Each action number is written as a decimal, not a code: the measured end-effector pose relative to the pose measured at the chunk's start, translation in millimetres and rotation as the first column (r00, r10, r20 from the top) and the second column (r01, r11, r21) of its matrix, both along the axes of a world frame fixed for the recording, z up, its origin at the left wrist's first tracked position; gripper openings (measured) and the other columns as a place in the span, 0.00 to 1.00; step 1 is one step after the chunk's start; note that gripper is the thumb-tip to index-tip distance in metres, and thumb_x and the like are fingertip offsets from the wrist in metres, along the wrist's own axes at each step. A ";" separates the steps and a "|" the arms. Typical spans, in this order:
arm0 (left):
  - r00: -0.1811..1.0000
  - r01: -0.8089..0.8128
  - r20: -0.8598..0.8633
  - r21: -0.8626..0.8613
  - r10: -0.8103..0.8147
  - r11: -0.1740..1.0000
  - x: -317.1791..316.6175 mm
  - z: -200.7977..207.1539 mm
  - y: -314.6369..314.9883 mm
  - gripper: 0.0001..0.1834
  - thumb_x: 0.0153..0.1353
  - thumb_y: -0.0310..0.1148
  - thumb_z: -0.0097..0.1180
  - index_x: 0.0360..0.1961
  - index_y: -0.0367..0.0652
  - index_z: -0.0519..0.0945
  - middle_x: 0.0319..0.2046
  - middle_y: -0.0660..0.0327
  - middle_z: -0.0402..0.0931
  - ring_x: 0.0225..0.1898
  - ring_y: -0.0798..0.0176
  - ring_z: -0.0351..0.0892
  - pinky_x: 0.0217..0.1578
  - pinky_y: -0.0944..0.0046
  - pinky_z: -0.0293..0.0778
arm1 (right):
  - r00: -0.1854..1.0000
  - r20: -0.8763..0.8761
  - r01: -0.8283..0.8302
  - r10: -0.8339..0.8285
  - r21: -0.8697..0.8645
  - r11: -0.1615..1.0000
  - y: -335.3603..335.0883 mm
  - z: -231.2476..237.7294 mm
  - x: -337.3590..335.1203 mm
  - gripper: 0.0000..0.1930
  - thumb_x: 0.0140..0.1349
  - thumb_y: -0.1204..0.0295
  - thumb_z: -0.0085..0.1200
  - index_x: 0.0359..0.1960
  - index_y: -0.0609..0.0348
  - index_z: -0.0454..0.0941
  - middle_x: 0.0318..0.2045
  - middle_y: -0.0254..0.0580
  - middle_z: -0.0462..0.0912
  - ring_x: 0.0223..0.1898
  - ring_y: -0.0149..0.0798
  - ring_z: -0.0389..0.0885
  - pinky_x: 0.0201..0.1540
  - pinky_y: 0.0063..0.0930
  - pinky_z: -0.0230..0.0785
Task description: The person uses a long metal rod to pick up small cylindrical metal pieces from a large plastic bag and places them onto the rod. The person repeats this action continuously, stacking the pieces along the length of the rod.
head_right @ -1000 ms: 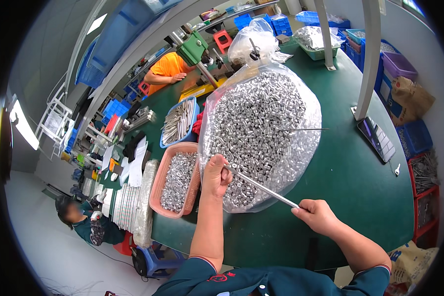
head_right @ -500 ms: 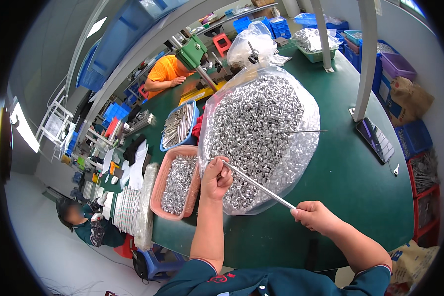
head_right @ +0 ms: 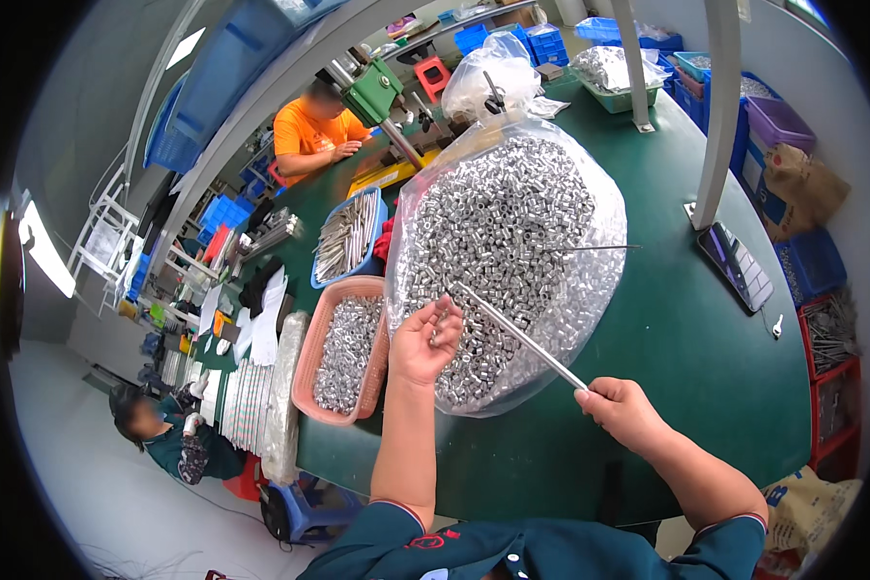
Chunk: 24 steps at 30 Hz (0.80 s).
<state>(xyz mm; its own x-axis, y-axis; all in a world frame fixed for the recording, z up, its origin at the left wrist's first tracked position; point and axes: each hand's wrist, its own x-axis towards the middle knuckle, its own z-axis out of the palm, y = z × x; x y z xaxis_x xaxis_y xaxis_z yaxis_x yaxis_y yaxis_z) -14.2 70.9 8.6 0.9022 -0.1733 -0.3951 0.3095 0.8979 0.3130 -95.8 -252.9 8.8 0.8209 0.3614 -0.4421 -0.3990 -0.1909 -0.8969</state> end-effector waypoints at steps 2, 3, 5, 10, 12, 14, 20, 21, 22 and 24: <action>0.994 -0.093 0.046 -0.053 0.096 0.994 -1.8 -1.9 2.0 0.13 0.61 0.19 0.46 0.48 0.37 0.72 0.44 0.44 0.73 0.41 0.52 0.76 0.38 0.60 0.79 | 0.997 -0.073 -0.002 0.005 0.040 0.999 -0.6 -1.0 -1.1 0.15 0.65 0.62 0.53 0.26 0.62 0.75 0.19 0.27 0.69 0.22 0.23 0.64 0.25 0.22 0.58; 0.985 -0.167 0.045 -0.001 0.167 0.986 -4.5 8.8 -8.3 0.14 0.61 0.18 0.45 0.48 0.37 0.72 0.45 0.43 0.72 0.44 0.49 0.77 0.43 0.56 0.80 | 0.998 -0.066 -0.003 0.006 0.037 0.999 -1.2 -2.0 -1.0 0.15 0.65 0.62 0.53 0.26 0.62 0.75 0.19 0.27 0.69 0.23 0.23 0.64 0.25 0.22 0.58; 0.977 -0.196 0.092 0.031 0.193 0.980 -4.1 10.8 -12.4 0.16 0.61 0.17 0.44 0.50 0.38 0.71 0.48 0.41 0.72 0.49 0.45 0.76 0.50 0.51 0.79 | 0.999 -0.052 -0.005 0.007 0.031 1.000 -1.9 -4.0 -0.8 0.15 0.65 0.62 0.53 0.27 0.61 0.75 0.19 0.26 0.69 0.23 0.22 0.63 0.25 0.22 0.57; 0.968 -0.024 0.251 -0.013 0.027 1.000 -0.9 -5.5 5.9 0.17 0.63 0.17 0.40 0.52 0.37 0.72 0.54 0.40 0.69 0.58 0.45 0.70 0.55 0.49 0.76 | 0.997 0.029 -0.067 0.068 -0.045 0.997 0.3 -2.0 -2.1 0.15 0.65 0.61 0.54 0.28 0.62 0.76 0.19 0.26 0.69 0.23 0.22 0.63 0.25 0.22 0.57; 0.968 -0.036 0.248 0.010 0.033 0.999 -0.9 -5.3 6.5 0.18 0.63 0.17 0.40 0.53 0.37 0.72 0.54 0.41 0.70 0.59 0.45 0.70 0.57 0.48 0.74 | 0.995 0.042 -0.086 0.089 -0.074 0.994 0.5 -2.5 -2.1 0.16 0.64 0.61 0.54 0.28 0.63 0.76 0.19 0.27 0.69 0.23 0.22 0.63 0.25 0.23 0.57; 0.967 -0.057 0.251 0.048 0.043 0.997 -0.8 -3.5 5.2 0.18 0.64 0.17 0.40 0.54 0.37 0.71 0.54 0.41 0.70 0.60 0.44 0.69 0.58 0.47 0.72 | 0.993 0.056 -0.098 0.104 -0.102 0.990 0.3 -4.0 -2.0 0.16 0.64 0.61 0.54 0.28 0.63 0.77 0.19 0.27 0.70 0.23 0.23 0.63 0.25 0.23 0.57; 0.964 -0.102 0.259 0.143 0.062 0.984 -2.7 -6.0 5.8 0.17 0.64 0.18 0.41 0.53 0.37 0.71 0.54 0.42 0.70 0.61 0.44 0.68 0.61 0.45 0.69 | 0.990 0.080 -0.107 0.115 -0.100 0.989 1.6 -5.1 -2.6 0.14 0.65 0.63 0.53 0.26 0.61 0.75 0.19 0.25 0.68 0.20 0.20 0.63 0.22 0.19 0.54; 0.967 -0.109 0.245 0.154 0.069 0.982 -2.7 -6.4 5.0 0.17 0.64 0.18 0.42 0.53 0.37 0.71 0.54 0.42 0.71 0.60 0.44 0.68 0.61 0.44 0.69 | 0.990 0.074 -0.110 0.118 -0.103 0.989 1.4 -5.6 -2.6 0.15 0.65 0.62 0.53 0.27 0.62 0.76 0.19 0.26 0.69 0.21 0.21 0.63 0.23 0.20 0.55; 0.970 -0.116 0.230 0.165 0.076 0.979 -2.7 -6.5 4.1 0.16 0.64 0.18 0.42 0.53 0.37 0.71 0.53 0.42 0.71 0.60 0.43 0.68 0.60 0.43 0.69 | 0.990 0.068 -0.113 0.121 -0.106 0.988 1.0 -6.1 -2.6 0.16 0.65 0.61 0.53 0.28 0.63 0.76 0.19 0.27 0.69 0.21 0.22 0.63 0.24 0.21 0.56; 0.971 -0.129 0.223 0.156 0.092 0.979 -3.0 -3.7 -1.2 0.14 0.64 0.19 0.43 0.50 0.37 0.73 0.50 0.43 0.74 0.58 0.43 0.71 0.59 0.43 0.71 | 0.990 0.066 -0.119 0.127 -0.112 0.987 0.9 -7.0 -2.8 0.16 0.65 0.61 0.53 0.28 0.64 0.76 0.19 0.28 0.70 0.22 0.23 0.63 0.24 0.23 0.57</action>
<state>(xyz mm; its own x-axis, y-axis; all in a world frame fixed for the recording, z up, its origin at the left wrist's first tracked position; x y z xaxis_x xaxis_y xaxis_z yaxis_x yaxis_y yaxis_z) -17.1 69.6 4.9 0.9783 -0.0150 -0.2065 0.1208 0.8514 0.5104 -98.6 -252.0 1.8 0.8046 0.4151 -0.4247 -0.3010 -0.3314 -0.8942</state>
